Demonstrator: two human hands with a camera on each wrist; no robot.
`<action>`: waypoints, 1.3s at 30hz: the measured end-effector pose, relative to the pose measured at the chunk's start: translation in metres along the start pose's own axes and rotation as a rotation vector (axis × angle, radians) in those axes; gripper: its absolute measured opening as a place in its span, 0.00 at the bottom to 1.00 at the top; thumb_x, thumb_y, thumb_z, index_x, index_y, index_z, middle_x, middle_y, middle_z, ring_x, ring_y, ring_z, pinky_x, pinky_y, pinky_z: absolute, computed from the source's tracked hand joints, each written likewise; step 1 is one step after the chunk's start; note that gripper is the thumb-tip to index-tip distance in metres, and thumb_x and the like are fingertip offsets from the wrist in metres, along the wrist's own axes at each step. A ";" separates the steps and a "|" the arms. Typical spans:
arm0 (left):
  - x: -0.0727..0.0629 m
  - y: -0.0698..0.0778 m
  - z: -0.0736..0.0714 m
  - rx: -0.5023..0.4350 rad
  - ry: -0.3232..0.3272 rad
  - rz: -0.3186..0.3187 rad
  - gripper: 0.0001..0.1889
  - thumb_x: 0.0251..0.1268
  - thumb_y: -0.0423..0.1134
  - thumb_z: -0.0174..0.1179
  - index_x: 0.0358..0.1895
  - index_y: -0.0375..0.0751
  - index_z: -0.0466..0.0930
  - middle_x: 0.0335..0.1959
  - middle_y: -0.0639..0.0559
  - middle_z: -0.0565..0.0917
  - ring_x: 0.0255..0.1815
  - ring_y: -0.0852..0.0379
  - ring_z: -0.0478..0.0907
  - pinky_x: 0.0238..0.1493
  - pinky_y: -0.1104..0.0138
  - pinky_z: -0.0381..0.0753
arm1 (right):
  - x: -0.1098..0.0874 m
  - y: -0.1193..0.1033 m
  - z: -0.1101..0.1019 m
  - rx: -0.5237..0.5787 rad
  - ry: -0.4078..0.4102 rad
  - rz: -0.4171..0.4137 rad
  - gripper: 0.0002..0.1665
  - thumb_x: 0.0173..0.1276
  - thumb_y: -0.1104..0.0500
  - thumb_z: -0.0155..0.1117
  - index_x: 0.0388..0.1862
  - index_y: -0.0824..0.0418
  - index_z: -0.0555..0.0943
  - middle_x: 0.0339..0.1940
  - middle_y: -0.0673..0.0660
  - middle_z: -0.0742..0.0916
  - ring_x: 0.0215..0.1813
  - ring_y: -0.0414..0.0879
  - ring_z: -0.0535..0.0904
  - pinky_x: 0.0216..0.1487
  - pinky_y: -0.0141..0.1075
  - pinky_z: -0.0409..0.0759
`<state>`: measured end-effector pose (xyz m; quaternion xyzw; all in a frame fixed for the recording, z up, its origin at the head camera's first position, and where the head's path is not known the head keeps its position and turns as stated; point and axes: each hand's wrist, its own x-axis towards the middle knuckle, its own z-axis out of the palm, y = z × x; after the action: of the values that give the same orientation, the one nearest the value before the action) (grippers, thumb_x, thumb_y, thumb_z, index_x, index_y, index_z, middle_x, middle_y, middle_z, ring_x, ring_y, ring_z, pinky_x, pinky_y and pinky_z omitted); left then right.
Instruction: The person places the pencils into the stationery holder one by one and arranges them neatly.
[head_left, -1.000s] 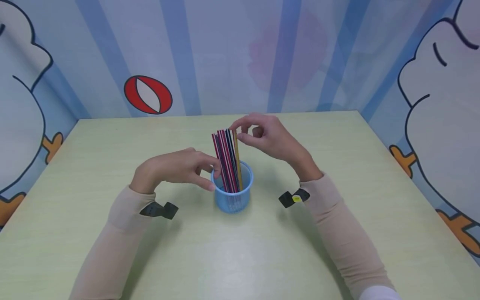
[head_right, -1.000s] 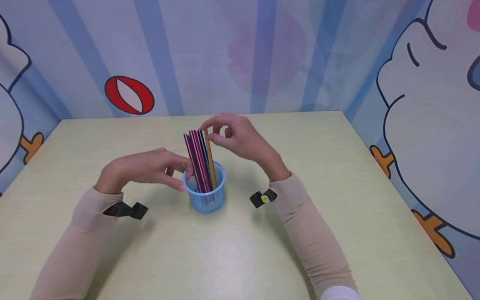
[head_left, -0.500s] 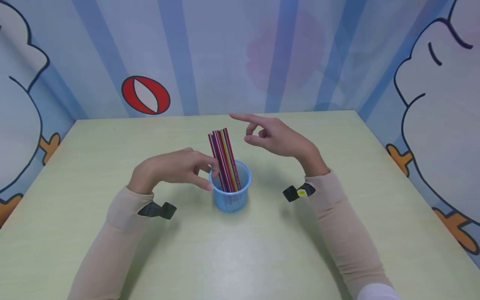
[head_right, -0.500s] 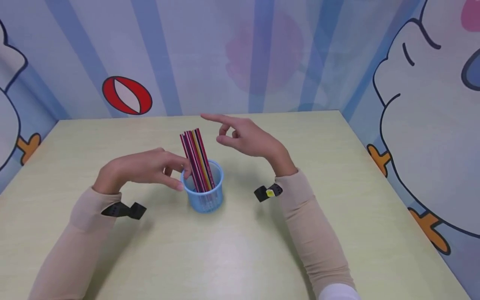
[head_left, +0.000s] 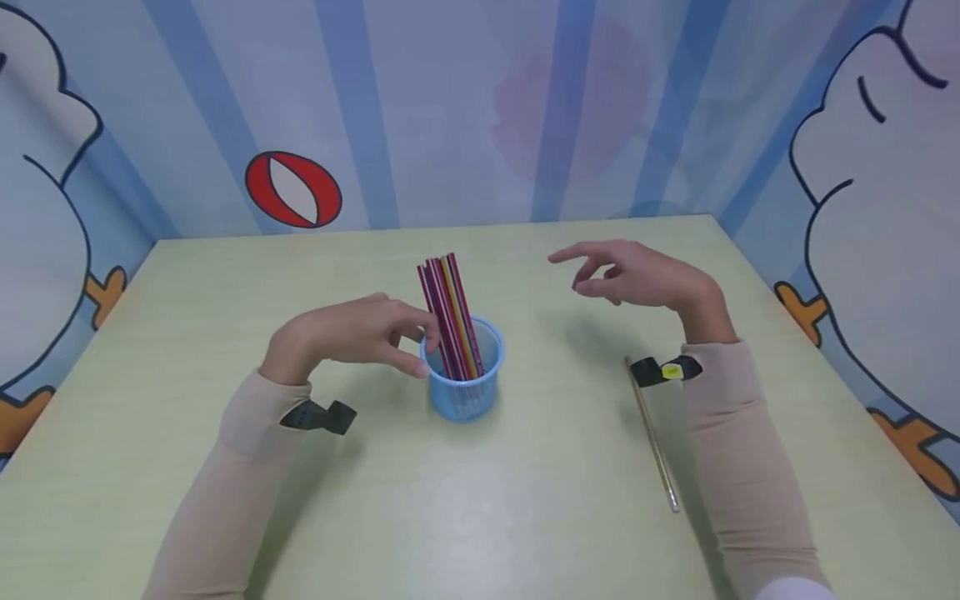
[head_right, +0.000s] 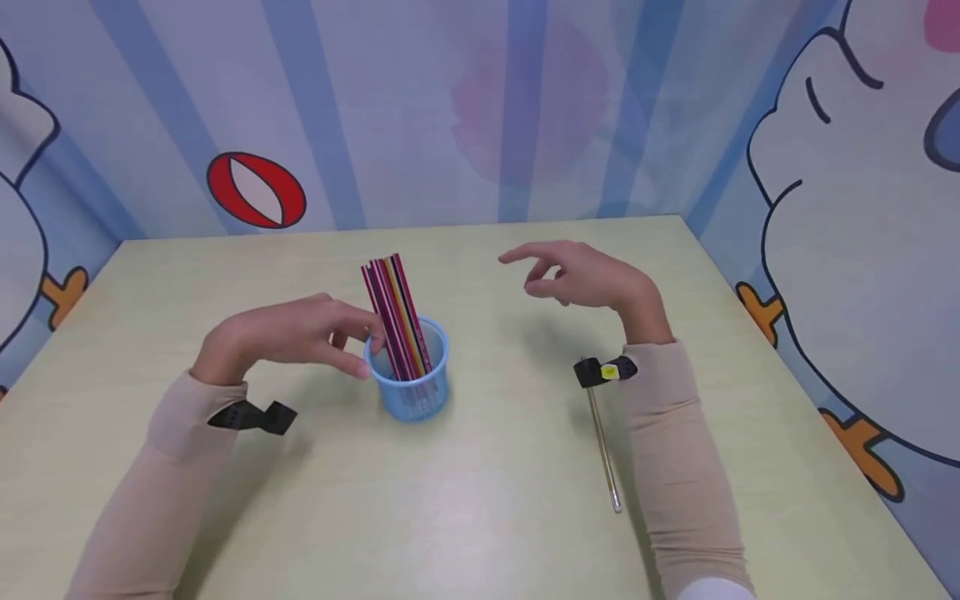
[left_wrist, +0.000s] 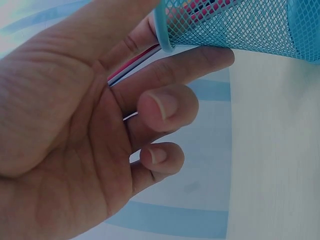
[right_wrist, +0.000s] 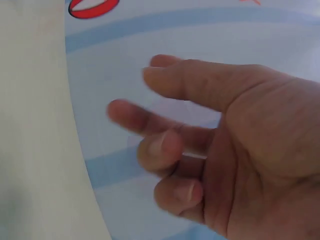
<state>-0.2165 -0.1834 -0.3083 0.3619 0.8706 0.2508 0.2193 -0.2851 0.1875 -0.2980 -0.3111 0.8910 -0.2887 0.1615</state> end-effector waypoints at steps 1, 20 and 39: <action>0.000 0.000 0.000 -0.001 0.000 -0.001 0.13 0.64 0.47 0.69 0.46 0.48 0.79 0.41 0.57 0.82 0.38 0.57 0.78 0.42 0.59 0.74 | -0.002 0.005 -0.002 0.001 -0.025 0.024 0.28 0.77 0.59 0.57 0.73 0.44 0.70 0.54 0.55 0.83 0.42 0.50 0.80 0.42 0.48 0.79; 0.000 -0.002 0.002 -0.009 0.001 -0.008 0.13 0.64 0.47 0.69 0.45 0.48 0.79 0.45 0.57 0.83 0.54 0.54 0.81 0.47 0.58 0.75 | -0.013 0.050 0.003 0.059 -0.396 0.551 0.12 0.66 0.54 0.69 0.46 0.57 0.82 0.31 0.52 0.83 0.21 0.42 0.59 0.25 0.35 0.59; 0.000 0.002 0.000 0.000 0.001 -0.032 0.12 0.64 0.47 0.69 0.44 0.50 0.78 0.51 0.56 0.84 0.64 0.47 0.77 0.54 0.56 0.76 | 0.030 0.022 0.044 -0.055 -0.426 0.372 0.09 0.61 0.63 0.66 0.40 0.59 0.77 0.21 0.50 0.75 0.23 0.42 0.64 0.24 0.33 0.59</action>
<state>-0.2152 -0.1826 -0.3075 0.3477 0.8765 0.2474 0.2227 -0.2975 0.1645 -0.3490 -0.2003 0.8863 -0.1579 0.3866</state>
